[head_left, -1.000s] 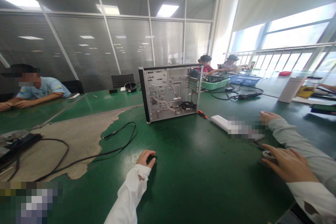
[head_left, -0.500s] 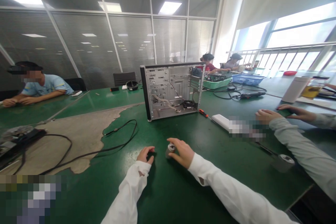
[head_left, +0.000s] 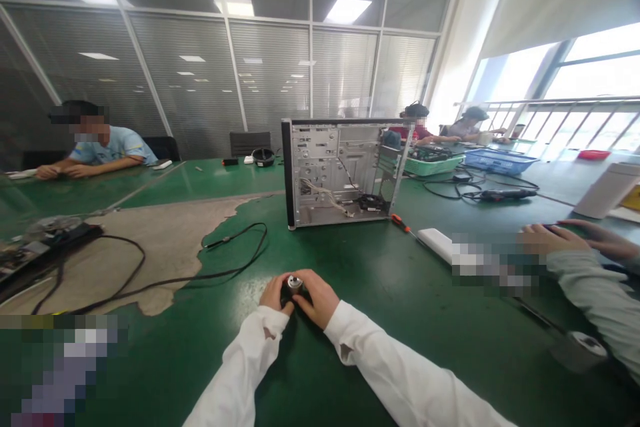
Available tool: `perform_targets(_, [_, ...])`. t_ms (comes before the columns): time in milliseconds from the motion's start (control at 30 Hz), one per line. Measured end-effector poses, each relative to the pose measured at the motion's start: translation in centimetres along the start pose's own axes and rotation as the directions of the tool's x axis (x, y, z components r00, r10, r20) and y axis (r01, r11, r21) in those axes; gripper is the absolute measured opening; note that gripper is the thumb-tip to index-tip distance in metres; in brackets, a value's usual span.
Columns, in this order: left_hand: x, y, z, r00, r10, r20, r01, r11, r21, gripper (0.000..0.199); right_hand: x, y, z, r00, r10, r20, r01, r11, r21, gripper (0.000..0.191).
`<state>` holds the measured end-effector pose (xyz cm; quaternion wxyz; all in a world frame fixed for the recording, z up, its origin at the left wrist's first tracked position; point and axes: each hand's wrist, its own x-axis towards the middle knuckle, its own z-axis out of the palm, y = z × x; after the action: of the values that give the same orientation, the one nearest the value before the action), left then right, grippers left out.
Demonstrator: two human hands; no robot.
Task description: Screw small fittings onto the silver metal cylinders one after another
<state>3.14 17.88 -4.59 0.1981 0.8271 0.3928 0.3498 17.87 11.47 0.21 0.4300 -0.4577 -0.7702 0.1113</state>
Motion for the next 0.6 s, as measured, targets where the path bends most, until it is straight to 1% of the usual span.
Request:
perform_targets(100, [-0.05,0.16,-0.11,1.0,-0.02,0.007,0.02,1.0,-0.003,0.052,0.02,0.04,-0.14,1.0,0.006,-0.005,-0.006,1.0,0.004,0.036])
perform_targets(200, [-0.07,0.53,-0.47,0.999,-0.033,0.042,0.033,0.999,-0.006,0.051,-0.02,0.23,-0.01,1.0,0.007,-0.002,-0.007,1.0,-0.002,0.033])
perform_targets(367, [-0.02,0.91,-0.94,0.997,-0.026,0.077,0.026,1.0,-0.004,0.049,0.03,0.24,0.01,1.0,0.025,0.012,-0.025,1.0,-0.004,0.032])
perform_targets(500, [0.01,0.77,-0.91,0.996,-0.03,0.087,0.029,0.999,0.014,0.049,0.1,0.17,0.02,0.998,0.057,0.014,-0.057,0.998,0.028,0.031])
perform_targets(600, [0.04,0.74,-0.75,0.995,-0.033,0.089,0.031,0.999,0.024,0.047,0.09,0.28,0.22,0.996,0.089,-0.008,-0.088,0.994,0.063,0.032])
